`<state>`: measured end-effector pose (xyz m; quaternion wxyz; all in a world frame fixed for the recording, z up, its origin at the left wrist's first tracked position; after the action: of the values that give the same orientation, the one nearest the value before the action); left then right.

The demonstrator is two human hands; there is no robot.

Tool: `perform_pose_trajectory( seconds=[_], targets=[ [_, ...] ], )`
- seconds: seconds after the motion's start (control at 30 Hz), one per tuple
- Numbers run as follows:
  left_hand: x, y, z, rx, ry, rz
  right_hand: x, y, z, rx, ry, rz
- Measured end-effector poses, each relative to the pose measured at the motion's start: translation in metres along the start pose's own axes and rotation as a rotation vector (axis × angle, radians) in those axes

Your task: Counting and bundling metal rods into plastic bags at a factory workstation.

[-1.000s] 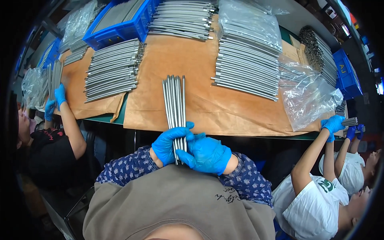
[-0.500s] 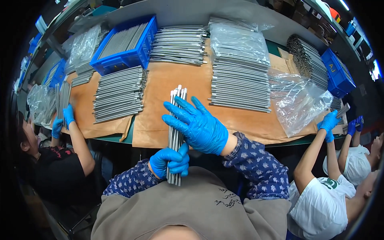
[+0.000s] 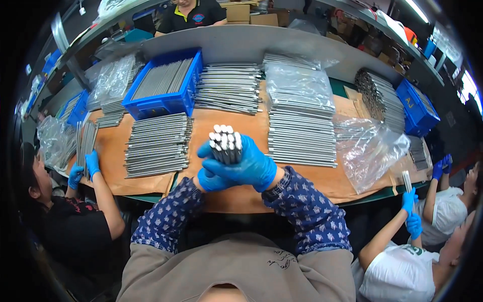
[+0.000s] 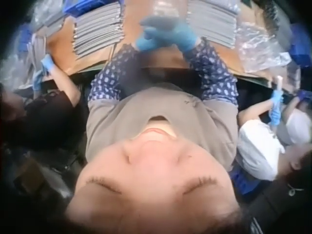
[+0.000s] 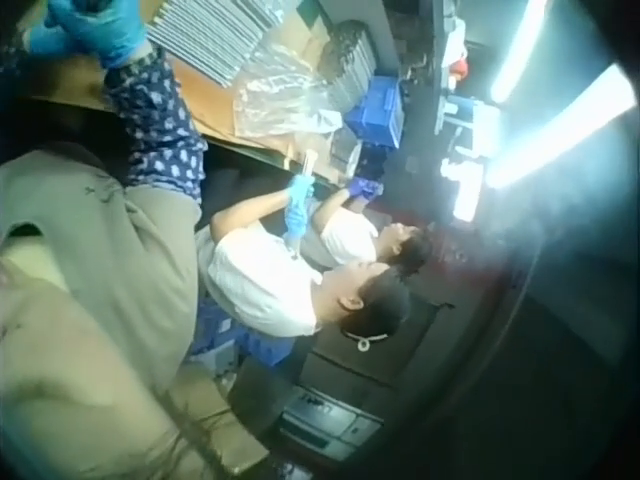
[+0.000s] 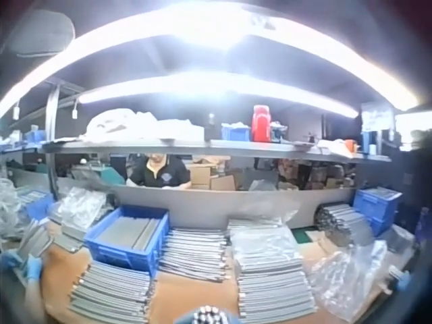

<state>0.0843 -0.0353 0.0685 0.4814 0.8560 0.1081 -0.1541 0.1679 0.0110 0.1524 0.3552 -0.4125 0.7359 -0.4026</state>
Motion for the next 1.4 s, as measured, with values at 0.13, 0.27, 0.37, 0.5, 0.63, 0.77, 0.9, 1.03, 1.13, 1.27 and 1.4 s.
perform_pose_trajectory(
  seconds=[0.13, 0.27, 0.37, 0.5, 0.63, 0.77, 0.9, 1.03, 1.13, 1.27, 1.4],
  targets=[
    [0.009, -0.024, 0.006, 0.098, 0.033, 0.037, 0.004, 0.038, 0.01, 0.07, -0.031, -0.064],
    [-0.008, -0.031, 0.018, -0.156, -0.166, 0.191, -0.001, 0.065, 0.016, 0.424, -0.256, 0.324],
    [-0.017, -0.027, 0.015, 0.144, -0.08, 0.112, -0.004, 0.077, 0.017, 0.266, -0.176, 0.262],
    [-0.045, -0.044, 0.002, -0.347, 0.068, 0.77, -0.01, 0.08, -0.021, 0.277, -0.072, -0.119],
    [-0.054, -0.092, 0.006, -0.505, 0.497, 1.027, -0.039, 0.073, -0.096, -0.047, 0.028, 0.448],
    [-0.044, -0.103, 0.009, -0.553, 0.385, 0.687, -0.071, 0.12, -0.171, 0.016, 0.008, 0.863],
    [-0.038, -0.104, 0.005, -0.595, 0.319, 0.599, -0.105, 0.19, -0.209, 0.165, -0.015, 1.22],
    [-0.037, -0.1, 0.004, -0.598, 0.32, 0.612, -0.111, 0.231, -0.222, 0.188, -0.029, 1.238],
    [-0.043, -0.101, 0.004, -0.657, 0.318, 0.605, -0.104, 0.241, -0.233, 0.142, 0.004, 1.213],
    [-0.043, -0.101, 0.003, -0.643, 0.315, 0.589, -0.104, 0.246, -0.233, 0.159, 0.027, 1.217],
    [-0.042, -0.104, 0.005, -0.648, 0.33, 0.658, -0.094, 0.232, -0.223, 0.001, 0.089, 1.393]
  ],
)
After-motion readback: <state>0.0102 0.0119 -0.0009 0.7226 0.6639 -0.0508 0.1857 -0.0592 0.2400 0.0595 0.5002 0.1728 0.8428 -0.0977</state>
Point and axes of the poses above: each hand's wrist, its own z-axis away from the middle knuckle, its own x-axis out of the palm, y = z × x, the point moved 3 cm from there along -z, towards the middle knuckle, and after that the axes turned 3 degrees about -z, right-handed, at the moved point
